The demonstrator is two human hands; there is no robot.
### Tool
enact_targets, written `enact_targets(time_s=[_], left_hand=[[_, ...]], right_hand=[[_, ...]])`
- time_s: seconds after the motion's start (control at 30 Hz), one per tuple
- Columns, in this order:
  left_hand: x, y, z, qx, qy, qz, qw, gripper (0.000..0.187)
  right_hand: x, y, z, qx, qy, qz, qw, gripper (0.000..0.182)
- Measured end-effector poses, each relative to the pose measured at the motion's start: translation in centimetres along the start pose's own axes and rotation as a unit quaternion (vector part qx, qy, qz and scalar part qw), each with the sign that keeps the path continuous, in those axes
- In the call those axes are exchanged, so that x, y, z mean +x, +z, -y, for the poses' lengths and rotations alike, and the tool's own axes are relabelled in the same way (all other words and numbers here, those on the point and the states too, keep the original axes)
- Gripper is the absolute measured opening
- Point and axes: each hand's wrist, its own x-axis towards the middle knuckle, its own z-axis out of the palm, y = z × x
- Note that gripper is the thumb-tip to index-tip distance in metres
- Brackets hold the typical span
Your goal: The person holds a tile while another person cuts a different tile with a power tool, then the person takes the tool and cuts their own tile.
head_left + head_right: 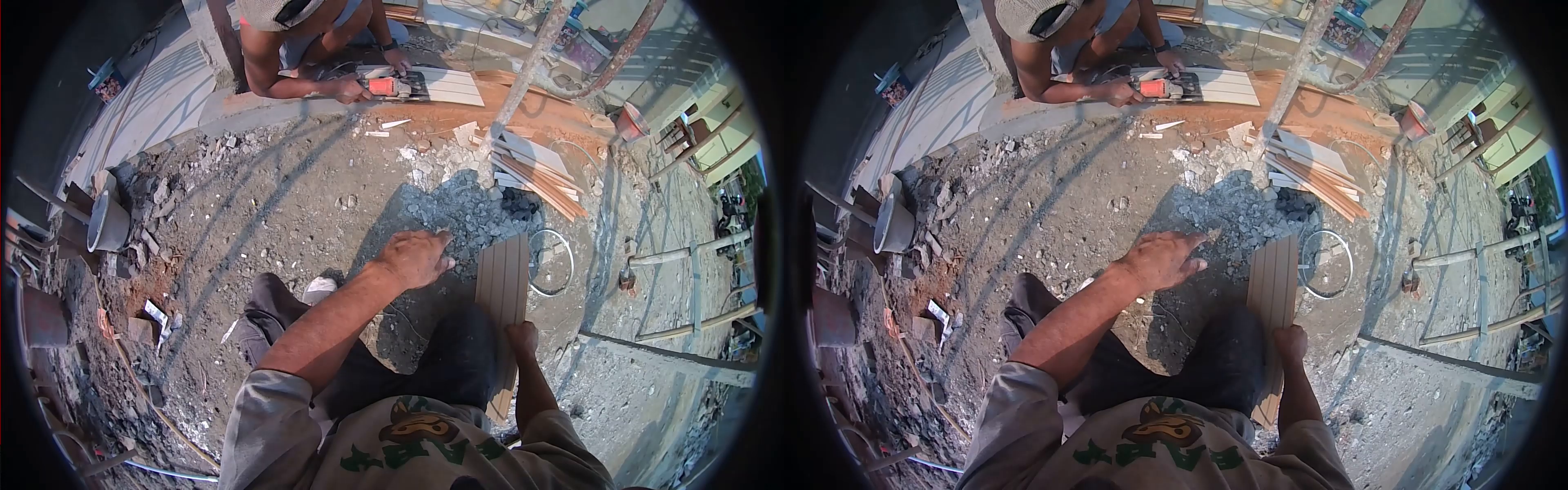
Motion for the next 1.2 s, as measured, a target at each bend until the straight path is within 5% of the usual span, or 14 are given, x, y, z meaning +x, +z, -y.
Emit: enact_targets(time_s=[1.2], left_hand=[[-0.13,-0.21,0.12,-0.008,0.003,-0.013,1.000,0.050]], right_hand=[[0.15,0.39,-0.26,-0.008,-0.004,-0.007,1.000,0.038]])
